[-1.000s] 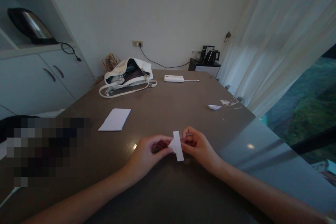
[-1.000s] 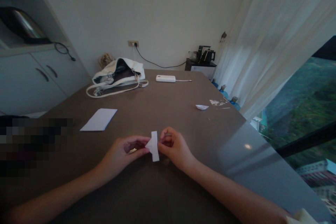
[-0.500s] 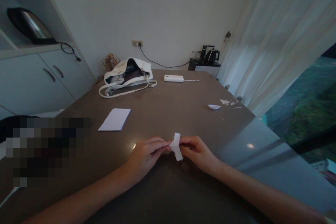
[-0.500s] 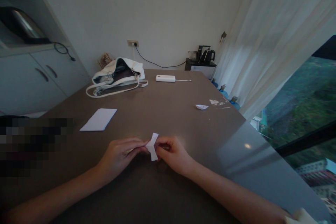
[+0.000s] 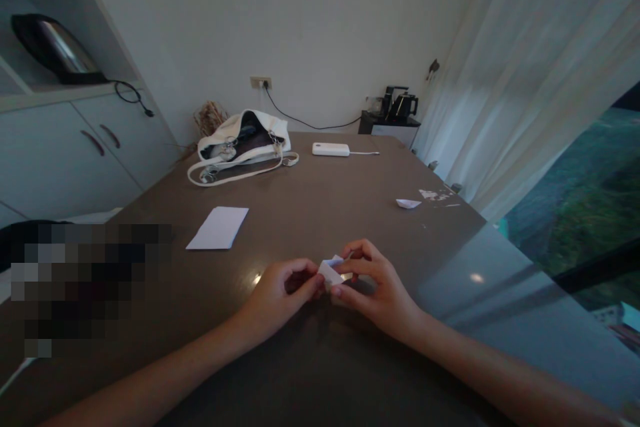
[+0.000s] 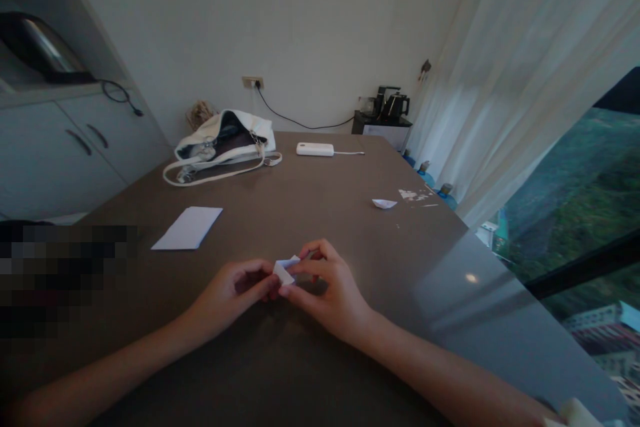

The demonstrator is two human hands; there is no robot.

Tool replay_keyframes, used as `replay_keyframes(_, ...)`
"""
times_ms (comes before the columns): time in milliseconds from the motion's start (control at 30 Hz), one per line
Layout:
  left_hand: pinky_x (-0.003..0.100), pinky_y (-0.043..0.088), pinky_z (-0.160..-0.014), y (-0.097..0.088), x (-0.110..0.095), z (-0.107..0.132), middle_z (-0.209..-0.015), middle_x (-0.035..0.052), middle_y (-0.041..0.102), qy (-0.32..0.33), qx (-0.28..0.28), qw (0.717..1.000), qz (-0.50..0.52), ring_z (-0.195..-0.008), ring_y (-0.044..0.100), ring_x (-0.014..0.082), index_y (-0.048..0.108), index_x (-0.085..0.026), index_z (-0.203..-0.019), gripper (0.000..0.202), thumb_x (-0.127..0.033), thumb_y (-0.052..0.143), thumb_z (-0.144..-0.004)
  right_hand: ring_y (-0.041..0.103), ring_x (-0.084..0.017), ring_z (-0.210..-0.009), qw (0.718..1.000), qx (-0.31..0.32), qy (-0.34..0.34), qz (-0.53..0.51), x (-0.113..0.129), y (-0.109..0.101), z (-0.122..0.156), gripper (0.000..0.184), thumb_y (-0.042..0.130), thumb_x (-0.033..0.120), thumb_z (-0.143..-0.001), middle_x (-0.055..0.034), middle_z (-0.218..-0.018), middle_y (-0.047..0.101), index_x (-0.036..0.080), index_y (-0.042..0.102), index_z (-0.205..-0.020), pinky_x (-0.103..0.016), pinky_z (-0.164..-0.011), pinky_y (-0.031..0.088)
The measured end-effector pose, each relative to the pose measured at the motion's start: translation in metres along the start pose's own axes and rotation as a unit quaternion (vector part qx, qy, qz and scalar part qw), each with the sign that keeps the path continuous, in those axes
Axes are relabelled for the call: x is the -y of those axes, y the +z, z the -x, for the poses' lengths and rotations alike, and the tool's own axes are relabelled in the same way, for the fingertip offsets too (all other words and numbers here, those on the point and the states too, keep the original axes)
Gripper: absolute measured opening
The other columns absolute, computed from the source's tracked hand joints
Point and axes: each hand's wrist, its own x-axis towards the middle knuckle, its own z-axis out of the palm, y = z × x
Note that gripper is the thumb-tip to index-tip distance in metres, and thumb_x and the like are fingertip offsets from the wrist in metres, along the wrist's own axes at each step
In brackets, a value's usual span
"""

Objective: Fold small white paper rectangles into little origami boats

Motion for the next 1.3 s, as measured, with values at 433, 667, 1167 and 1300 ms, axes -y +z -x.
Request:
replay_keyframes(433,0.021,0.041,-0.054,0.004,0.000,0.003,-0.060,-0.0002,0.058,-0.020,0.010,0.999,-0.039,-0.057,0.055,0.0123,0.060,-0.013,-0.067,0.027,-0.035,0.057,-0.083,0.054,-0.015,-0.078,1.000,-0.029,-0.013,0.004,0.000,0.000,-0.001,0.015,0.064,0.029,-0.082,-0.0059,-0.094,0.053,0.018,0.070,-0.074,-0.027,-0.068,0.045)
replay_keyframes(667,0.026,0.050,-0.068,0.000,-0.005,0.007,-0.091,0.0051,0.064,0.135,-0.085,0.965,-0.210,-0.078,0.062,0.0162,0.056,-0.018,-0.102,0.022,-0.026,0.061,-0.082,0.051,-0.012,-0.070,0.999,-0.001,0.016,-0.029,0.000,0.000,-0.002,0.019,0.064,0.034,-0.082,-0.0048,-0.089,0.054,0.018,0.068,-0.072,-0.024,-0.060,0.042)
replay_keyframes(1167,0.025,0.047,-0.065,0.004,-0.010,0.013,-0.075,0.0034,0.063,0.295,-0.108,0.889,-0.334,-0.070,0.058,0.0143,0.056,-0.017,-0.083,0.005,-0.012,0.054,-0.083,0.058,-0.011,-0.061,0.949,0.026,0.174,-0.262,0.002,0.015,-0.002,0.028,0.071,0.043,-0.072,-0.0009,-0.066,0.064,0.015,0.067,-0.072,-0.024,-0.059,0.047)
replay_keyframes(1300,0.025,0.046,-0.063,0.006,-0.007,0.015,-0.073,0.0030,0.061,0.281,-0.106,0.889,-0.346,-0.067,0.057,0.0141,0.054,-0.018,-0.081,0.005,-0.013,0.053,-0.083,0.057,-0.011,-0.059,0.949,0.031,0.180,-0.258,0.000,0.016,-0.001,0.028,0.071,0.042,-0.072,-0.0009,-0.065,0.063,0.015,0.065,-0.070,-0.023,-0.058,0.046)
